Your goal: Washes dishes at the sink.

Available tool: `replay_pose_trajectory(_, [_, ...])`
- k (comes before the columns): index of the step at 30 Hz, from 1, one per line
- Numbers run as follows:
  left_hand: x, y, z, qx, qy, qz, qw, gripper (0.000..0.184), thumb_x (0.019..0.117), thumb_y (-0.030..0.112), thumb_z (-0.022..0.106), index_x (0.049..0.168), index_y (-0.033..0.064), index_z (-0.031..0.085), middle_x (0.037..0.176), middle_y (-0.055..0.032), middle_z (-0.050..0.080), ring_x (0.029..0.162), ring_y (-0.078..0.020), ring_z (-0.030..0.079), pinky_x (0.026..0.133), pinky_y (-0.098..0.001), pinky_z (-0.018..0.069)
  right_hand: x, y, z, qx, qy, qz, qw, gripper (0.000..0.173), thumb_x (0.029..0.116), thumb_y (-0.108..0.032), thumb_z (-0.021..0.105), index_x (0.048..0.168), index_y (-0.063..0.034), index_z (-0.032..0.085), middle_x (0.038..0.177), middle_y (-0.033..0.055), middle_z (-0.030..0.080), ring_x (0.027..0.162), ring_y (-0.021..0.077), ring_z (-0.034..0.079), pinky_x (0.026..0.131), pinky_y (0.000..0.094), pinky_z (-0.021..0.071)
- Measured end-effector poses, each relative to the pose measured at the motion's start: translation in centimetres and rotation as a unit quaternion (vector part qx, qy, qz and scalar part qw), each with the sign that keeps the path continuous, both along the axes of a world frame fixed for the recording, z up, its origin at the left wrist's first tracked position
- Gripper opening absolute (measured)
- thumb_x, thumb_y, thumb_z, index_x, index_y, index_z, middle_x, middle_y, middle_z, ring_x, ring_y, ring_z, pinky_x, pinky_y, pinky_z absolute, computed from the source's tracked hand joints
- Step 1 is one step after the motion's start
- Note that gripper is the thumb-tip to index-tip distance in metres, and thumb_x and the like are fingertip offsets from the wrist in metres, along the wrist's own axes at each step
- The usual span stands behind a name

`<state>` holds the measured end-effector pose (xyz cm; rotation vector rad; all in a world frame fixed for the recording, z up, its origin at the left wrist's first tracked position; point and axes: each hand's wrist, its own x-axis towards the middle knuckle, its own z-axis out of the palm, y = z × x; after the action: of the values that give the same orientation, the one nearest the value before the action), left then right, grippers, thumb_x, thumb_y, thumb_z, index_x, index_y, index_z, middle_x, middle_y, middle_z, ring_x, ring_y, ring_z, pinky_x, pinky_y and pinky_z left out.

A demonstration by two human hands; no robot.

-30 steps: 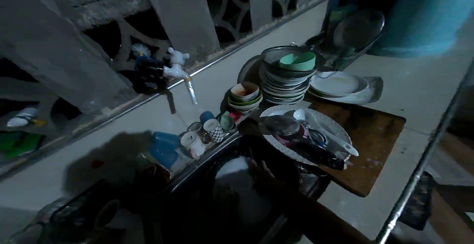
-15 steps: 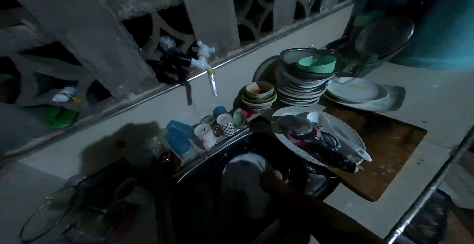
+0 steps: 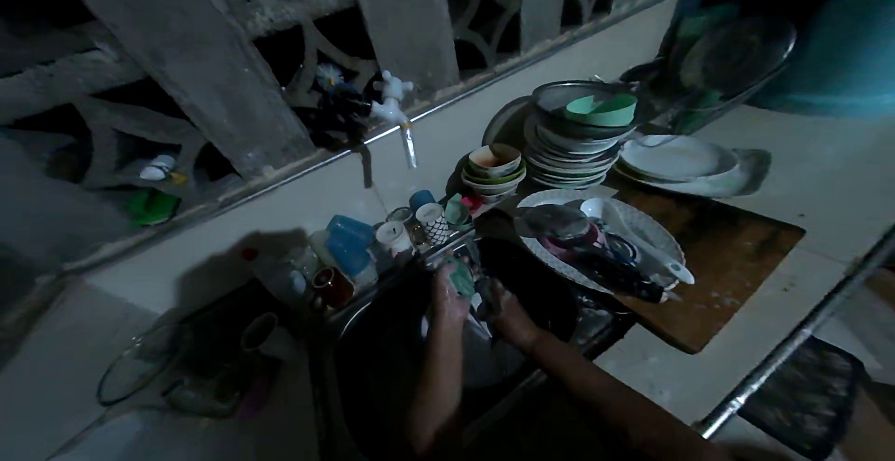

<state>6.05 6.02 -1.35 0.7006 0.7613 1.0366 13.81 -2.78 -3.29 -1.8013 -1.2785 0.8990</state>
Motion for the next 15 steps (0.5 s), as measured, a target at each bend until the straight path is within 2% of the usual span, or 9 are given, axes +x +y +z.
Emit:
replay_pose_trajectory(1, [0.6, -0.2, 0.5, 0.0, 0.017, 0.019, 1.0, 0.027, 0.1069, 0.011, 0.037, 0.131, 0.0021, 0.047, 0.094, -0.0099, 0.058, 0.075, -0.0181, 0.06, 0.067, -0.0331, 0.0553, -0.1, 0.0, -0.1, 0.012, 0.013, -0.014, 1.0, 0.055, 0.0981, -0.009, 0.06, 0.146, 0.0071, 0.038, 0.11, 0.0247, 0.065, 0.09, 0.0318, 0.067, 0.084, 0.0459, 0.0552])
replay_pose_trajectory(2, [1.3, -0.4, 0.8, 0.005, 0.063, 0.047, 0.997, 0.025, 0.1082, 0.015, 0.041, 0.128, 0.0012, 0.049, 0.091, -0.0096, 0.056, 0.071, -0.0174, 0.059, 0.064, -0.0322, 0.0544, -0.4, -0.1, 0.0, 0.021, 0.017, -0.024, 0.999, 0.053, 0.0988, -0.009, 0.059, 0.145, 0.0075, 0.039, 0.111, 0.0248, 0.064, 0.091, 0.0316, 0.067, 0.085, 0.0457, 0.0547])
replay_pose_trajectory(3, [1.9, -0.5, 1.0, 0.024, 0.118, 0.071, 0.99, 0.027, 0.1093, 0.019, 0.044, 0.127, -0.0006, 0.05, 0.094, -0.0117, 0.055, 0.075, -0.0183, 0.057, 0.068, -0.0329, 0.0528, -0.9, -0.3, 0.4, 0.027, 0.02, -0.034, 0.999, 0.052, 0.1, -0.009, 0.057, 0.145, 0.0082, 0.039, 0.114, 0.0259, 0.064, 0.097, 0.0326, 0.067, 0.09, 0.0458, 0.0536])
replay_pose_trajectory(4, [2.3, -0.5, 1.0, 0.066, 0.18, 0.089, 0.977, 0.033, 0.1094, 0.02, 0.047, 0.131, -0.005, 0.051, 0.105, -0.0177, 0.058, 0.087, -0.022, 0.058, 0.079, -0.0364, 0.0524, -1.5, -0.6, 1.0, 0.029, 0.017, -0.045, 0.998, 0.052, 0.1013, -0.01, 0.057, 0.146, 0.0093, 0.038, 0.118, 0.0275, 0.064, 0.104, 0.0343, 0.067, 0.096, 0.0462, 0.0523])
replay_pose_trajectory(6, [2.3, -0.2, 1.1, 0.187, 0.333, 0.095, 0.919, 0.04, 0.1055, 0.018, 0.057, 0.132, -0.0115, 0.055, 0.126, -0.029, 0.061, 0.117, -0.0332, 0.06, 0.104, -0.045, 0.0476, -2.5, -1.1, 1.9, 0.04, 0.001, -0.062, 0.997, 0.05, 0.1026, -0.01, 0.056, 0.144, 0.0105, 0.038, 0.119, 0.0274, 0.064, 0.11, 0.0342, 0.066, 0.1, 0.0449, 0.0512])
replay_pose_trajectory(9, [1.5, 0.1, 2.5, 0.291, 0.515, 0.046, 0.805, 0.045, 0.0996, 0.02, 0.066, 0.133, -0.0096, 0.058, 0.131, -0.0299, 0.062, 0.128, -0.0386, 0.058, 0.112, -0.0486, 0.042, -2.9, -1.7, 3.1, 0.043, -0.016, -0.067, 0.997, 0.045, 0.0996, -0.004, 0.057, 0.14, 0.0116, 0.044, 0.123, 0.0277, 0.063, 0.112, 0.0342, 0.066, 0.1, 0.0433, 0.0511])
replay_pose_trajectory(12, [0.8, 0.0, 3.0, 0.346, 0.569, 0.019, 0.746, 0.05, 0.0959, 0.017, 0.07, 0.136, -0.0105, 0.056, 0.133, -0.0311, 0.061, 0.13, -0.0417, 0.057, 0.114, -0.0499, 0.0397, -2.1, -2.1, 4.2, 0.001, -0.021, -0.045, 0.999, 0.044, 0.1008, -0.003, 0.054, 0.141, 0.0099, 0.044, 0.126, 0.0276, 0.062, 0.116, 0.0346, 0.064, 0.101, 0.0444, 0.0495])
replay_pose_trajectory(14, [0.6, 0.0, 2.1, 0.374, 0.552, 0.052, 0.743, 0.048, 0.0936, 0.012, 0.071, 0.132, -0.0137, 0.058, 0.13, -0.0333, 0.062, 0.127, -0.0435, 0.059, 0.113, -0.0495, 0.0405, -1.6, -2.2, 4.6, -0.021, -0.038, -0.032, 0.999, 0.039, 0.1034, -0.006, 0.05, 0.14, 0.0085, 0.046, 0.123, 0.0269, 0.063, 0.113, 0.0349, 0.064, 0.1, 0.0459, 0.0498])
replay_pose_trajectory(15, [0.7, 0.1, 1.5, 0.379, 0.529, 0.08, 0.755, 0.045, 0.0923, 0.009, 0.071, 0.129, -0.0153, 0.06, 0.127, -0.0344, 0.063, 0.125, -0.0438, 0.06, 0.112, -0.0488, 0.0418, -1.5, -2.2, 4.8, -0.035, -0.041, -0.029, 0.998, 0.038, 0.1047, -0.007, 0.049, 0.14, 0.0076, 0.045, 0.122, 0.0263, 0.063, 0.113, 0.0348, 0.064, 0.099, 0.0461, 0.0498])
